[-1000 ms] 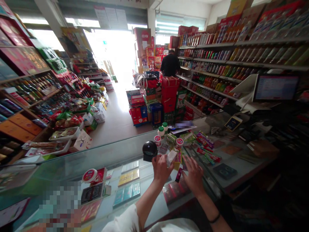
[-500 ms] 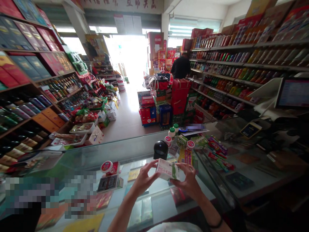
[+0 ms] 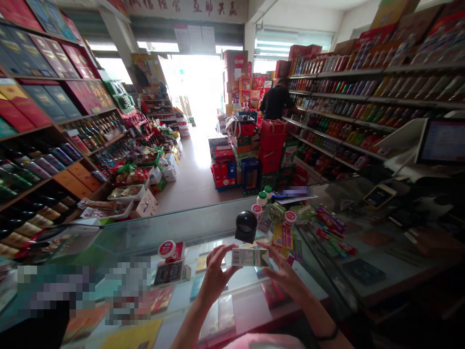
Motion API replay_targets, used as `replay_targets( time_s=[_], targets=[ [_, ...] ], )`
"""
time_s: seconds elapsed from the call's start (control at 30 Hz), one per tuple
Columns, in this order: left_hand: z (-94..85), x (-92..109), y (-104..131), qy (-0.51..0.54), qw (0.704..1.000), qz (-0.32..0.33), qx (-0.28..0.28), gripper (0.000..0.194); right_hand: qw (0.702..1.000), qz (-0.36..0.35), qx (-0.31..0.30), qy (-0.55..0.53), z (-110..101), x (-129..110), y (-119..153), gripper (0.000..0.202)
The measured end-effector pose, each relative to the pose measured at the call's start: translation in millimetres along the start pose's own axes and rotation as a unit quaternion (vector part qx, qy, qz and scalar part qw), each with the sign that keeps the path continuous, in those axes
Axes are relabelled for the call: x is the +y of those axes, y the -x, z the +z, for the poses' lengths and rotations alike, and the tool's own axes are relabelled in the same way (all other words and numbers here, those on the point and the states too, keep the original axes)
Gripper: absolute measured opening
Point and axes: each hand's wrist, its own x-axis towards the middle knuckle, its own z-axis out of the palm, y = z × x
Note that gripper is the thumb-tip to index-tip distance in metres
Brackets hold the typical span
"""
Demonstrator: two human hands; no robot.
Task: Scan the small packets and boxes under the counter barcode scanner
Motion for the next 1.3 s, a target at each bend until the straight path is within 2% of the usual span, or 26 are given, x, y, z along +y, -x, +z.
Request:
replay_targets(
  time_s=[0.07, 0.17, 0.33, 0.43, 0.53, 0.67, 0.73, 0.87, 1.03, 1.3],
  targets=[
    [5.1, -5.5, 1.6, -0.006, 1.000, -0.017, 0.023, 0.043, 1.000, -0.001, -0.004, 0.030, -1.8, 1.2, 1.2, 0.079],
    [10.9, -9.1, 3.5, -0.024, 0.999, -0.029, 0.036, 0.046, 0.996, 0.005, 0.026, 0.085, -2.6, 3.5, 0.0, 0.067],
    [9.4, -1.7, 1.6, -0.045, 0.999, -0.021, 0.021, 0.046, 0.981, -0.024, 0.080, 0.174, -3.1, 7.2, -2.9, 0.057],
    [9.8, 1.4, -0.5, -0.031, 0.999, -0.038, 0.016, 0.048, 0.969, -0.051, 0.111, 0.214, -2.3, 10.7, -2.4, 0.049],
    [17.9, 1.1, -0.6, 0.020, 0.996, -0.085, 0.003, 0.052, 0.961, -0.064, 0.149, 0.225, 1.8, 13.6, -0.9, 0.042],
    [38.6, -3.1, 0.6, 0.163, 0.974, -0.143, -0.058, 0.056, 0.953, -0.024, 0.169, 0.251, 12.1, 10.1, 0.0, 0.040],
    [48.7, -6.9, -1.5, 0.202, 0.962, -0.172, -0.068, 0.061, 0.948, -0.005, 0.178, 0.266, 17.5, 6.0, -1.0, 0.040],
    [60.5, -15.6, -14.9, 0.194, 0.957, -0.207, -0.062, 0.070, 0.952, 0.016, 0.177, 0.250, 24.5, -0.3, -6.6, 0.042],
    [64.0, -19.6, -32.9, 0.188, 0.956, -0.214, -0.063, 0.070, 0.954, 0.028, 0.202, 0.221, 24.5, 0.2, -15.5, 0.051],
    [64.4, -19.9, -35.8, 0.164, 0.958, -0.225, -0.064, 0.067, 0.953, 0.038, 0.216, 0.211, 23.0, -2.0, -17.5, 0.051]
  ],
)
